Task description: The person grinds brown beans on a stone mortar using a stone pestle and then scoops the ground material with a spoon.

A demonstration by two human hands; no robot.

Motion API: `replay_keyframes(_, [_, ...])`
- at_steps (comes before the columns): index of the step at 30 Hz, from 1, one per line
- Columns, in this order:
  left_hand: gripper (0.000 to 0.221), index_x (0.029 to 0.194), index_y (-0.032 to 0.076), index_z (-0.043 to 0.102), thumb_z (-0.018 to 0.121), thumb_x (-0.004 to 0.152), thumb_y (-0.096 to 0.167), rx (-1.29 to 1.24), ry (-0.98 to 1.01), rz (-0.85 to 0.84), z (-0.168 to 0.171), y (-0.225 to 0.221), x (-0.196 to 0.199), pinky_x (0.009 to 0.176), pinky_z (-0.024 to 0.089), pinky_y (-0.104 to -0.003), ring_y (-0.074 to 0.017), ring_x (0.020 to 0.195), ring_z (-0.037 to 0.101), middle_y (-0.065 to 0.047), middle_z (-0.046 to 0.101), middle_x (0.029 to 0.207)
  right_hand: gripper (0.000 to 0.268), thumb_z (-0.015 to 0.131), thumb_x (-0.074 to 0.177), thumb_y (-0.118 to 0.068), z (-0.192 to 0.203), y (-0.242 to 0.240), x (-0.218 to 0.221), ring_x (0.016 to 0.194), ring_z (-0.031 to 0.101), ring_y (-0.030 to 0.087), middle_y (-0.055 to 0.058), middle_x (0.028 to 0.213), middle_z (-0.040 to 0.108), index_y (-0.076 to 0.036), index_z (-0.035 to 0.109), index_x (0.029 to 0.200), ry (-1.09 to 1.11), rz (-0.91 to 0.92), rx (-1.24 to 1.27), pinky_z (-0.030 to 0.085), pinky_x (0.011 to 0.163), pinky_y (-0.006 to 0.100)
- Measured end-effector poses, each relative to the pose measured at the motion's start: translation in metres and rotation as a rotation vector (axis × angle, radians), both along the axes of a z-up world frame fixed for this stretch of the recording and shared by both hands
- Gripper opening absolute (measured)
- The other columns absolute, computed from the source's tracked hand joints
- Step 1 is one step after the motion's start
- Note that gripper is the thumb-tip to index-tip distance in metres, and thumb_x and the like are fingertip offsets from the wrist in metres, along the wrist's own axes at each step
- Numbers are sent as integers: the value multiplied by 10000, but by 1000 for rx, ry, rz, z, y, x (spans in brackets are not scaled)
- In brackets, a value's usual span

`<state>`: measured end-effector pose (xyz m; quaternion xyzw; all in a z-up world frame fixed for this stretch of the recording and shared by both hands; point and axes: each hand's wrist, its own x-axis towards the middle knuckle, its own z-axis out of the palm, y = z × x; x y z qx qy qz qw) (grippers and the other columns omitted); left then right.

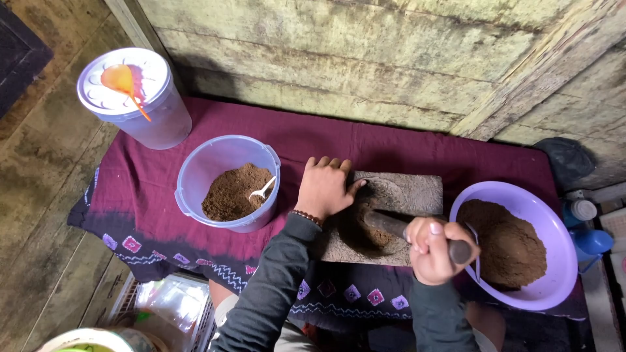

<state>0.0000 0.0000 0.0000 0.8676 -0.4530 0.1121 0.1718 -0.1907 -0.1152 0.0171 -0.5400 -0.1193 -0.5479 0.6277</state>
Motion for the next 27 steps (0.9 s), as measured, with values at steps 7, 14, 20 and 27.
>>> replay_keyframes(7, [503, 1006, 133, 665, 489, 949, 601, 46, -29, -3, 1, 0, 0, 817, 447, -496, -331, 904, 670, -96, 734, 952, 299, 418, 984, -146, 63, 13, -12, 378, 301, 121, -20, 480, 281, -189, 287, 719, 129, -61, -79, 295, 436, 304])
replay_keyframes(14, [517, 1018, 139, 671, 516, 924, 623, -1, -24, 2, -4, -4, 1, 865, 419, -469, -309, 936, 686, -97, 726, 909, 370, 534, 929, 49, -5, -10, 38, 301, 379, 131, 16, 376, 300, -95, 399, 616, 86, -61, 95, 369, 366, 271])
replay_keyframes(20, [525, 1016, 140, 672, 508, 924, 630, 8, -9, 2, 0, -3, 2, 871, 422, -476, -315, 937, 688, -100, 726, 905, 352, 512, 926, 43, -6, -13, 12, 308, 393, 147, 26, 387, 331, -93, 404, 620, 21, -15, 75, 387, 390, 287])
replay_keyframes(27, [524, 1030, 140, 669, 506, 930, 628, 17, -8, 11, -2, -3, 2, 879, 420, -480, -319, 950, 684, -101, 723, 918, 428, 329, 987, -206, 57, -12, -22, 362, 342, 116, -65, 410, 297, -202, 353, 560, 213, 24, -118, 369, 485, 235])
